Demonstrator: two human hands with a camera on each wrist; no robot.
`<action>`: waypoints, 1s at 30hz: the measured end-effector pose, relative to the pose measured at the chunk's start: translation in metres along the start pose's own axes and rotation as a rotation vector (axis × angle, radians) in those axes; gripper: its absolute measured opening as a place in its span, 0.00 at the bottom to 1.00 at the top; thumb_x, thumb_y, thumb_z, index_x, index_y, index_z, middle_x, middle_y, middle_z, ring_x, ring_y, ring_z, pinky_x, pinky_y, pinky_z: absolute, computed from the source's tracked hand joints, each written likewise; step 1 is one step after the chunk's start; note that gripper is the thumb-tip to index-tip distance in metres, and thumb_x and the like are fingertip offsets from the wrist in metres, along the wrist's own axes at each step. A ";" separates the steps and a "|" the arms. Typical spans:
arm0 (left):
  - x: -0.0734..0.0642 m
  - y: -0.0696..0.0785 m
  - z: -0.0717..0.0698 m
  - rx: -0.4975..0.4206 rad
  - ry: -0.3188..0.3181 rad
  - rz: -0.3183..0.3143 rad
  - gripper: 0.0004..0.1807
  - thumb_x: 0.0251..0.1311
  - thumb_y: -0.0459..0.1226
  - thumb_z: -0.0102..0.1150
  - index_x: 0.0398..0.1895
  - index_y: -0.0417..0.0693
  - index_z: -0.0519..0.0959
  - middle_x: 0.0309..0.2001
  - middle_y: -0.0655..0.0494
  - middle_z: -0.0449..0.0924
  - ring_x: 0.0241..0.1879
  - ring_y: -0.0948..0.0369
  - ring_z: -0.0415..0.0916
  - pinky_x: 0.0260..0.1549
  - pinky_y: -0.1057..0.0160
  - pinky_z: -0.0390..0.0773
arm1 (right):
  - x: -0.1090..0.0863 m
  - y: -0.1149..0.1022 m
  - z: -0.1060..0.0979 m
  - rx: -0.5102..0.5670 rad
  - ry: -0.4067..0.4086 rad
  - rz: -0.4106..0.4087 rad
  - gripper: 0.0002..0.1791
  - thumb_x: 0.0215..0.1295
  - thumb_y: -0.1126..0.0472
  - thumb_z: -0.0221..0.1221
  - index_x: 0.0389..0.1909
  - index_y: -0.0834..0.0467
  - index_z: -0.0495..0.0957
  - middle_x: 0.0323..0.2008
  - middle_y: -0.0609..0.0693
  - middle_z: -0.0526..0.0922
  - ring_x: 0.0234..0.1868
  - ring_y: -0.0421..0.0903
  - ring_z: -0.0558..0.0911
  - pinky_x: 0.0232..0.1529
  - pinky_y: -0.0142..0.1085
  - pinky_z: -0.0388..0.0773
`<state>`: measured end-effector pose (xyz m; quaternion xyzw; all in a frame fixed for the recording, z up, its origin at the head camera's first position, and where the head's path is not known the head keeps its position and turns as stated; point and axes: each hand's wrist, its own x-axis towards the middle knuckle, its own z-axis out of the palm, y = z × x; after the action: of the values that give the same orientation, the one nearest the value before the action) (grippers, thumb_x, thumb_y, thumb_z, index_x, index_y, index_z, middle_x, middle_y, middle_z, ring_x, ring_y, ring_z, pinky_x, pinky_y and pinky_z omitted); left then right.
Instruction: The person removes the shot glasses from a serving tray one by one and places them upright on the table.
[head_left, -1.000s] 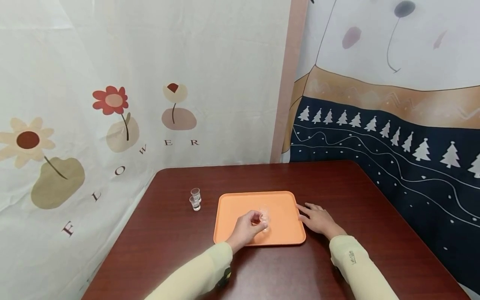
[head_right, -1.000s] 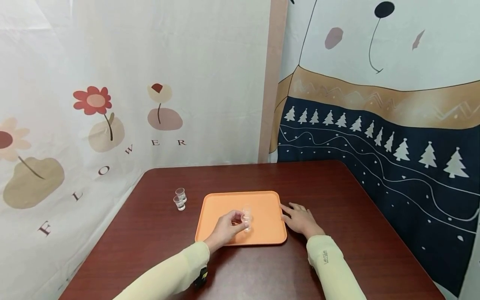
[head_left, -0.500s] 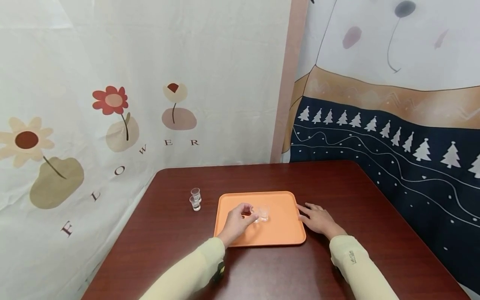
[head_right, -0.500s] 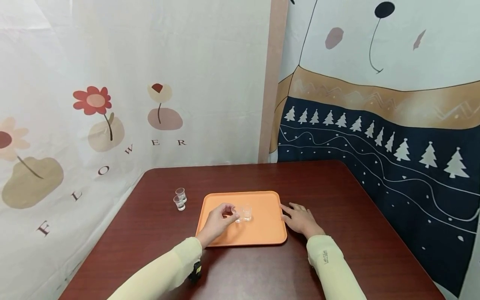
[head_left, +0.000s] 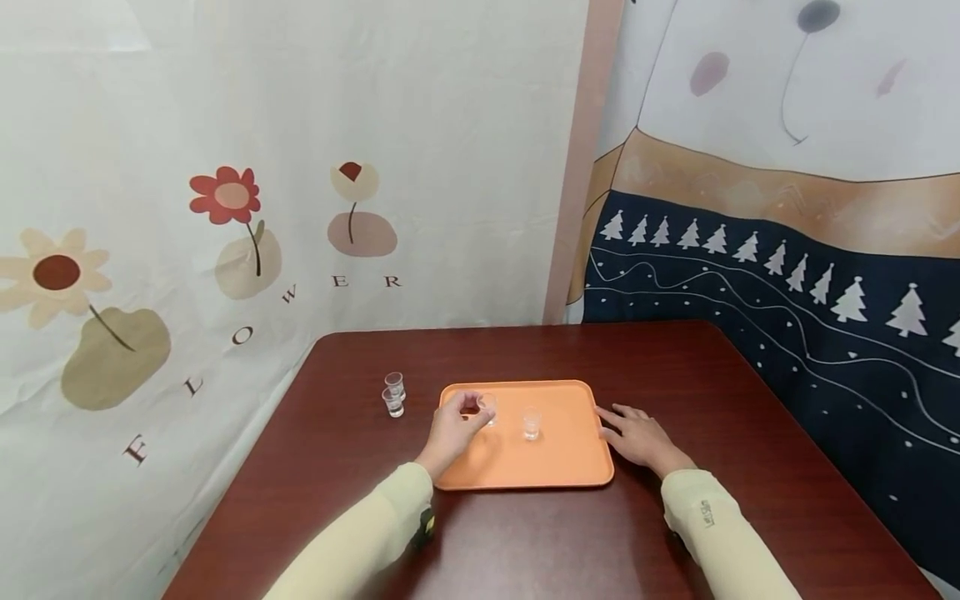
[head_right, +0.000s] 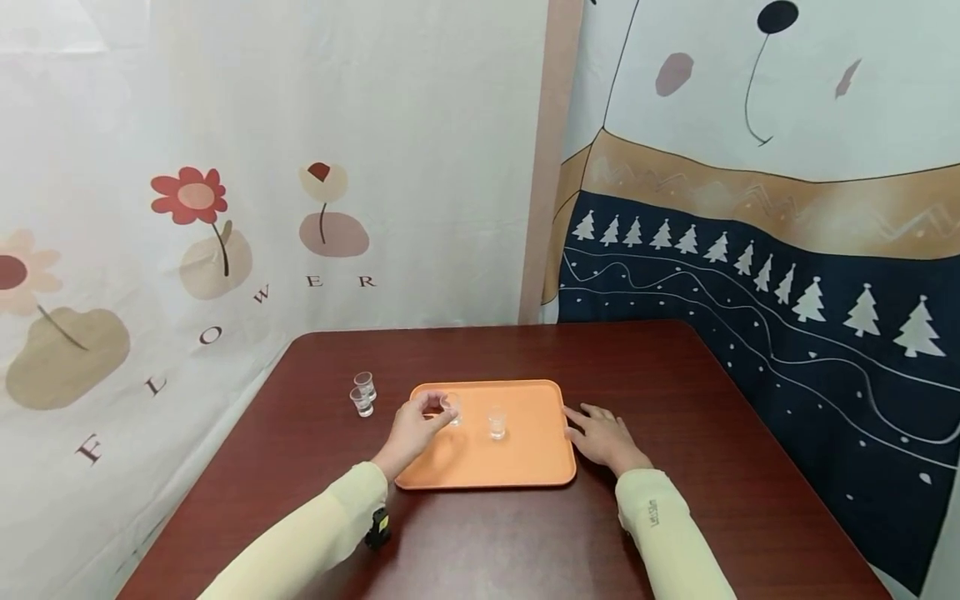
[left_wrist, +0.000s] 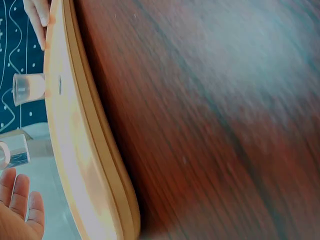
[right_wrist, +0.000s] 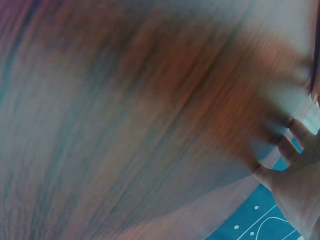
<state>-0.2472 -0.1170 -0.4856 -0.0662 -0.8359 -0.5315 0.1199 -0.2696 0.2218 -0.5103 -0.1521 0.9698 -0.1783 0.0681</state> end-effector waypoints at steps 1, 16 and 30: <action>0.000 -0.001 -0.002 0.006 0.007 0.004 0.16 0.59 0.38 0.70 0.46 0.37 0.80 0.38 0.52 0.82 0.42 0.55 0.78 0.45 0.54 0.78 | 0.000 0.000 0.000 0.000 0.001 0.001 0.30 0.76 0.46 0.50 0.74 0.52 0.63 0.70 0.69 0.62 0.69 0.72 0.59 0.63 0.69 0.54; 0.002 -0.015 -0.036 0.012 0.106 -0.016 0.16 0.57 0.37 0.71 0.45 0.38 0.80 0.38 0.49 0.83 0.42 0.53 0.80 0.47 0.53 0.77 | 0.001 0.001 -0.002 -0.006 -0.014 0.004 0.30 0.76 0.45 0.49 0.74 0.52 0.63 0.70 0.69 0.62 0.69 0.71 0.59 0.64 0.68 0.55; 0.001 -0.033 -0.067 0.117 0.157 -0.109 0.18 0.55 0.38 0.73 0.45 0.40 0.80 0.39 0.49 0.83 0.42 0.53 0.79 0.44 0.59 0.77 | 0.002 0.002 0.000 -0.005 -0.011 0.014 0.30 0.76 0.46 0.50 0.74 0.51 0.64 0.70 0.69 0.62 0.69 0.71 0.59 0.64 0.68 0.55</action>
<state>-0.2470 -0.1912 -0.4867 0.0284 -0.8560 -0.4909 0.1596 -0.2724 0.2232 -0.5113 -0.1464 0.9709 -0.1747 0.0741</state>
